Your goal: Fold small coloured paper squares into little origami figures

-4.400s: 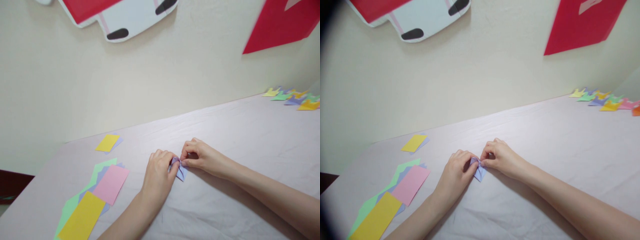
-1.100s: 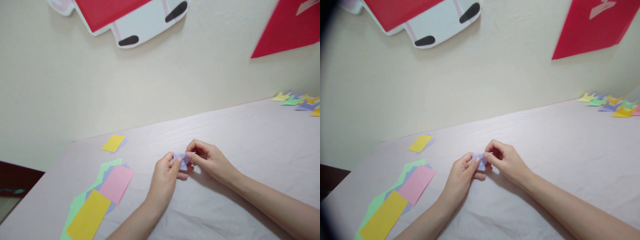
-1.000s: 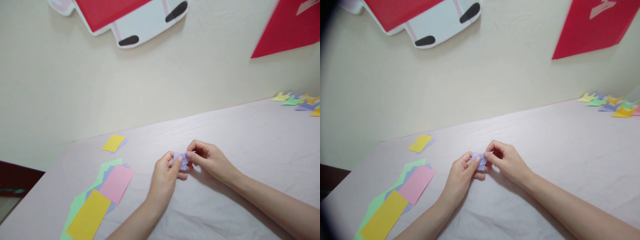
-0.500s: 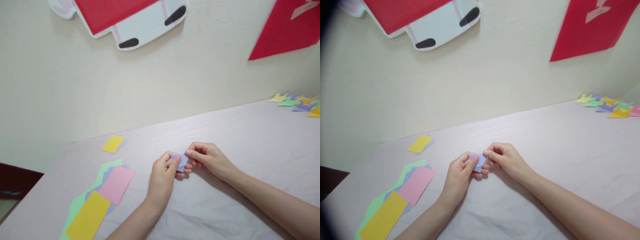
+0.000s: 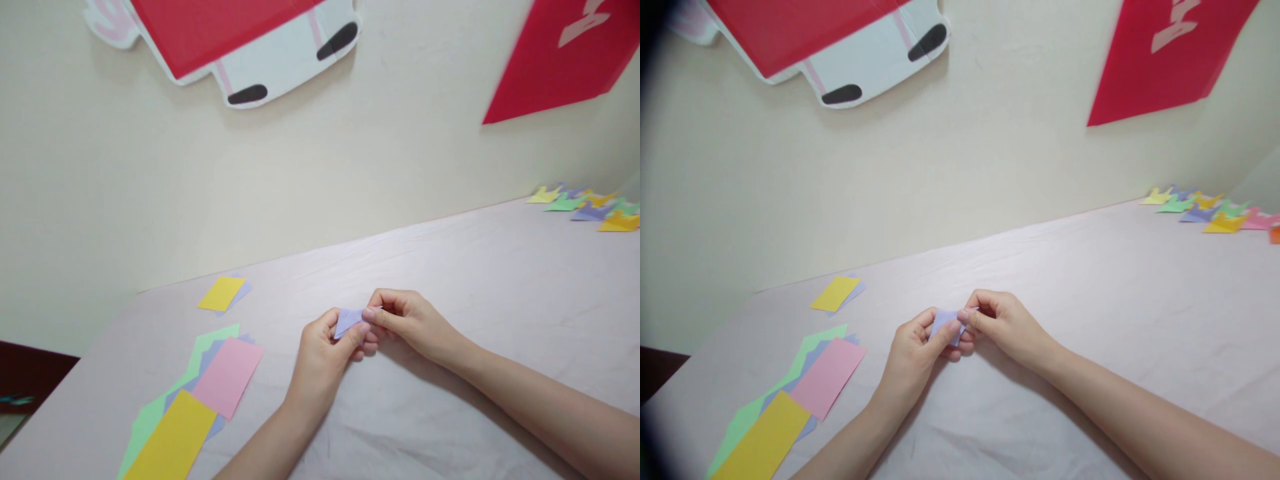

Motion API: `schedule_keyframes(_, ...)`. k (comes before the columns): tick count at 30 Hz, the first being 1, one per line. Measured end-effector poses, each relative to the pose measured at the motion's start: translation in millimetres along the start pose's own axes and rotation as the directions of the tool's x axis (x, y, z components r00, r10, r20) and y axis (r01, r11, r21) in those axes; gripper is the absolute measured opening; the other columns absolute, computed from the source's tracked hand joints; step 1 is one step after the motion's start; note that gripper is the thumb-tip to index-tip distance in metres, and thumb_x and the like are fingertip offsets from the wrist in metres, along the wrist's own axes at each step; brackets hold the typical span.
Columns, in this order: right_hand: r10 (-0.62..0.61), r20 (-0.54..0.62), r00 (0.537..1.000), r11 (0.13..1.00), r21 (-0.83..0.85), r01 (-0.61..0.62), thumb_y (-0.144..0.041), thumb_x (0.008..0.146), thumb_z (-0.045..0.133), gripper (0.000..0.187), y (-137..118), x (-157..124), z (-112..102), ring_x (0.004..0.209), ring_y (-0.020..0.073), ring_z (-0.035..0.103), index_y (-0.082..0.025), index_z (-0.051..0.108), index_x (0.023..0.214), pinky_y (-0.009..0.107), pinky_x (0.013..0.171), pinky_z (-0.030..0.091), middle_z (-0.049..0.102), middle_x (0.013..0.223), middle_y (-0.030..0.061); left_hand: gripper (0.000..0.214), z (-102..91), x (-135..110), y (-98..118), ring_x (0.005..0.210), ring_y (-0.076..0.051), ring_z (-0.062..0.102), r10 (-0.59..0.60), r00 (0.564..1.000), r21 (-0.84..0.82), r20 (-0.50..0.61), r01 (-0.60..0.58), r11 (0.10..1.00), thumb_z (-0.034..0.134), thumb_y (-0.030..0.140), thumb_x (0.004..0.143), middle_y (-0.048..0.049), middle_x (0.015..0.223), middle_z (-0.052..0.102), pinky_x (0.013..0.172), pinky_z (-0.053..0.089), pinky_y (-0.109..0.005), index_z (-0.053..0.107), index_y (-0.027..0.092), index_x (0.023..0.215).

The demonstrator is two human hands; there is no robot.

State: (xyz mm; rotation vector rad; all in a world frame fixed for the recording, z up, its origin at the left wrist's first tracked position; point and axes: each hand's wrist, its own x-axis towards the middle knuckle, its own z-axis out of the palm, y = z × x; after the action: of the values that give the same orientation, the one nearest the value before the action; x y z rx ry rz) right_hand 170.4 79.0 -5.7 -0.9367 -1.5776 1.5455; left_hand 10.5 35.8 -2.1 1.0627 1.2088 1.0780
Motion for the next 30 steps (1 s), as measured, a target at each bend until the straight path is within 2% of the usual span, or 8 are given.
schedule_keyframes(5,0.085,0.004,0.996,0.996,-0.003,-0.085,-0.055,0.078,0.066,0.043,-1.8,3.9,-5.6,0.047,0.0074,0.042,-0.016,0.058,0.063,0.021,0.048,0.031,0.054,0.054,-0.0037,0.035,-2.9,0.6,4.6,0.065,-0.017,0.071,-0.056,0.997,-0.028,0.058,0.057,0.998,0.070,0.045,0.080,-0.0106,0.077,0.075,0.057,0.053,-0.021,0.067,0.010,0.086)
schedule_keyframes(16,0.157,0.100,0.983,0.985,0.054,-0.163,-0.059,0.081,0.062,0.051,0.2,8.1,-13.9,0.040,0.0066,0.047,-0.015,0.056,0.057,0.020,0.044,0.033,0.057,0.047,-0.0023,0.036,-9.4,1.6,5.7,0.073,-0.019,0.072,-0.054,0.981,-0.058,0.184,0.066,0.996,0.059,0.045,0.088,-0.0133,0.085,0.075,0.061,0.052,-0.022,0.063,0.010,0.096)
schedule_keyframes(19,0.160,0.071,0.985,0.985,0.049,-0.164,-0.060,0.081,0.061,0.050,1.1,9.8,-16.2,0.040,0.0069,0.047,-0.016,0.055,0.058,0.020,0.043,0.033,0.056,0.048,-0.0028,0.032,-10.1,0.3,6.9,0.072,-0.020,0.072,-0.047,0.987,0.036,0.154,0.042,0.998,0.053,0.044,0.092,-0.0107,0.083,0.074,0.062,0.052,-0.025,0.061,0.013,0.098)
schedule_keyframes(21,0.125,-0.022,0.992,0.992,0.033,-0.124,-0.060,0.082,0.059,0.047,2.7,11.7,-18.7,0.042,0.0075,0.046,-0.016,0.056,0.064,0.020,0.044,0.032,0.056,0.050,-0.0033,0.025,-12.5,-1.7,10.0,0.078,-0.021,0.070,0.067,0.995,0.239,0.076,-0.083,0.967,0.050,0.039,0.094,-0.0084,0.084,0.073,0.067,0.053,-0.028,0.061,0.016,0.095)
schedule_keyframes(23,0.048,-0.131,0.990,0.999,-0.019,-0.051,-0.059,0.085,0.055,0.045,3.7,13.1,-20.8,0.045,0.0083,0.046,-0.016,0.058,0.071,0.021,0.046,0.034,0.055,0.054,-0.0033,0.014,-16.5,-3.6,13.6,0.092,-0.023,0.066,0.339,0.940,0.563,0.035,-0.298,0.771,0.052,0.029,0.092,-0.0079,0.096,0.071,0.080,0.050,-0.033,0.060,0.019,0.087)
schedule_keyframes(26,-0.062,-0.167,0.984,0.989,-0.142,0.039,-0.050,0.089,0.052,0.034,3.2,11.5,-19.9,0.051,0.0096,0.046,-0.017,0.059,0.082,0.022,0.050,0.037,0.054,0.062,-0.0037,0.013,-22.3,-3.9,15.3,0.108,-0.027,0.054,0.614,0.768,0.854,0.183,-0.434,0.288,0.053,0.010,0.084,-0.0109,0.117,0.060,0.091,0.043,-0.040,0.057,0.020,0.077)
schedule_keyframes(28,-0.122,-0.109,0.986,0.968,-0.234,0.094,-0.039,0.091,0.052,0.021,2.0,8.0,-16.1,0.058,0.0112,0.050,-0.018,0.059,0.090,0.023,0.055,0.040,0.055,0.068,-0.0029,0.017,-24.0,-2.2,12.9,0.102,-0.026,0.053,0.592,0.761,0.895,0.266,-0.424,0.141,0.052,0.003,0.080,-0.0105,0.112,0.058,0.085,0.043,-0.039,0.053,0.020,0.075)
schedule_keyframes(30,-0.203,-0.025,0.979,0.922,-0.342,0.182,-0.028,0.091,0.052,0.012,0.7,3.9,-11.8,0.064,0.0128,0.053,-0.019,0.059,0.096,0.024,0.060,0.042,0.058,0.074,-0.0011,0.019,-23.8,0.0,9.0,0.089,-0.023,0.053,0.507,0.810,0.904,0.295,-0.408,0.127,0.052,0.001,0.078,-0.0063,0.094,0.059,0.076,0.042,-0.036,0.050,0.020,0.074)
